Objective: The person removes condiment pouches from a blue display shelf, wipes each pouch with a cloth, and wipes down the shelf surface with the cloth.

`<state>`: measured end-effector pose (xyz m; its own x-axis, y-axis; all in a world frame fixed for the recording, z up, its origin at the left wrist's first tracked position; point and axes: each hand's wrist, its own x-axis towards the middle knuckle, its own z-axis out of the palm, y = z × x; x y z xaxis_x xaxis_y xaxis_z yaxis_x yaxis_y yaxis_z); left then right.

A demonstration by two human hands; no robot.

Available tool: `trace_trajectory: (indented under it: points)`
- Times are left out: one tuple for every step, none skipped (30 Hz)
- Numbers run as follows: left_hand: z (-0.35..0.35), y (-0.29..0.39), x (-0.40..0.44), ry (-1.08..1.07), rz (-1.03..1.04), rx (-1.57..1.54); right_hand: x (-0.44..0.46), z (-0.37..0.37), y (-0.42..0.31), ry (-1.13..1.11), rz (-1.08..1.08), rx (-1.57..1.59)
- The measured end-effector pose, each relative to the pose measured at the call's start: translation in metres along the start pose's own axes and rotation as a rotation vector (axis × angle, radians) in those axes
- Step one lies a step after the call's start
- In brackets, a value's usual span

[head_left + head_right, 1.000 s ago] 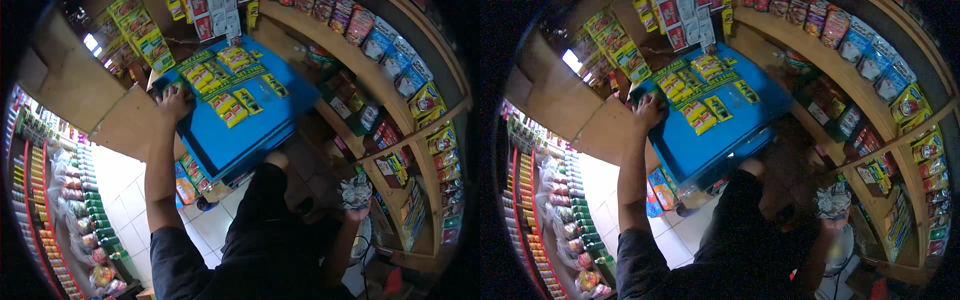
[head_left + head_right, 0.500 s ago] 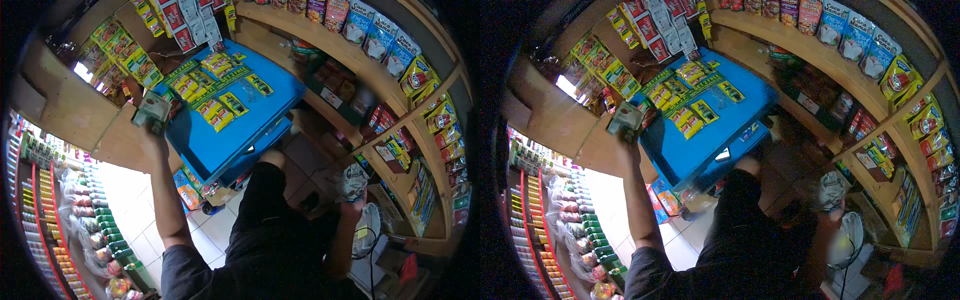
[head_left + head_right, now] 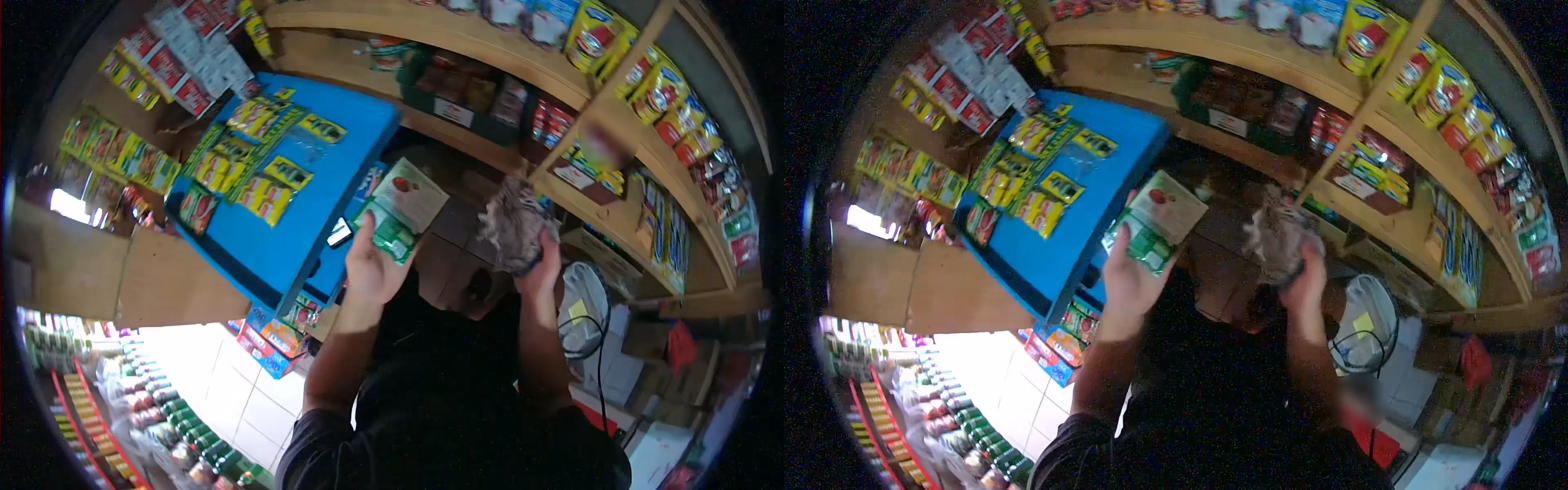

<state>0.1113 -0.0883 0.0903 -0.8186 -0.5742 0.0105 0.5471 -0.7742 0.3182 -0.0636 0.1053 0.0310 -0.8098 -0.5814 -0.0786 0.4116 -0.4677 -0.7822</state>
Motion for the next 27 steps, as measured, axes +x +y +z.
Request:
trace_trajectory:
  points:
    - [-0.002,-0.018,0.006,0.003,-0.001,0.028,-0.002,0.009,-0.001,0.042,-0.028,-0.153]
    - [-0.003,-0.034,0.011,0.003,-0.001,0.058,-0.003,0.020,-0.002,-0.103,-0.094,-0.305]
    - [-0.002,-0.045,0.015,0.002,0.001,0.088,-0.007,0.048,-0.009,-0.246,-0.196,-0.515]
    - [-0.001,-0.051,0.013,0.044,-0.053,0.130,-0.011,0.076,-0.016,-0.373,-0.327,-0.703]
    - [0.001,-0.056,0.009,0.084,-0.102,0.173,-0.012,0.093,-0.019,-0.501,-0.494,-0.949]
    - [0.012,-0.057,0.012,0.068,-0.088,0.162,-0.010,0.100,-0.018,-0.573,-0.617,-1.176]
    - [0.023,-0.058,0.015,0.052,-0.074,0.151,-0.007,0.105,-0.016,-0.649,-0.739,-1.401]
    - [0.014,-0.058,0.015,0.012,-0.133,0.083,-0.005,0.107,-0.015,-0.728,-0.858,-1.625]
    - [-0.002,-0.057,0.016,-0.028,-0.184,0.013,0.001,0.100,-0.011,-0.677,-0.804,-1.568]
    - [-0.010,-0.056,0.017,-0.068,-0.230,-0.057,0.013,0.085,-0.003,-0.555,-0.696,-1.469]
    - [-0.005,-0.057,0.016,-0.069,-0.213,-0.094,0.023,0.065,0.009,-0.433,-0.581,-1.366]
    - [-0.001,-0.055,0.014,-0.049,-0.224,-0.109,0.027,0.060,0.011,-0.311,-0.468,-1.261]
    - [0.002,-0.054,0.012,-0.031,-0.236,-0.125,0.028,0.055,0.010,-0.282,-0.448,-1.160]
    - [0.003,-0.053,0.012,-0.016,-0.248,-0.143,0.029,0.051,0.009,-0.251,-0.431,-1.060]
    - [-0.002,-0.053,0.015,-0.027,-0.255,-0.160,0.030,0.053,0.004,-0.223,-0.415,-0.962]
    - [-0.009,-0.053,0.017,-0.032,-0.264,-0.178,0.021,0.060,0.003,-0.310,-0.505,-0.989]
    - [-0.015,-0.054,0.018,-0.037,-0.276,-0.196,0.005,0.069,0.003,-0.396,-0.593,-1.012]
    - [-0.016,-0.053,0.019,0.008,-0.230,-0.126,-0.007,0.077,0.003,-0.481,-0.686,-1.031]
    - [-0.016,-0.053,0.020,0.050,-0.186,-0.054,-0.012,0.082,0.000,-0.587,-0.685,-1.180]
    - [-0.017,-0.052,0.021,0.090,-0.141,0.017,-0.016,0.085,-0.002,-0.694,-0.682,-1.329]
    - [-0.019,-0.049,0.024,-0.235,-0.221,-0.237,-0.017,0.087,-0.004,-0.805,-0.674,-1.477]
    - [-0.019,-0.050,0.024,-0.205,-0.242,-0.263,-0.014,0.083,-0.004,-0.704,-0.678,-1.445]
    - [-0.018,-0.052,0.022,-0.172,-0.261,-0.287,-0.008,0.075,-0.006,-0.606,-0.679,-1.408]
    - [-0.008,-0.052,0.019,-0.135,-0.286,-0.310,-0.003,0.065,-0.006,-0.504,-0.672,-1.368]
    - [0.008,-0.053,0.016,-0.011,-0.278,-0.159,0.004,0.054,-0.008,-0.412,-0.660,-1.417]
    - [0.006,-0.053,0.014,-0.039,-0.307,-0.209,0.009,0.047,-0.007,-0.323,-0.607,-1.335]
    - [0.003,-0.053,0.012,-0.067,-0.338,-0.261,0.014,0.047,-0.010,-0.234,-0.555,-1.252]
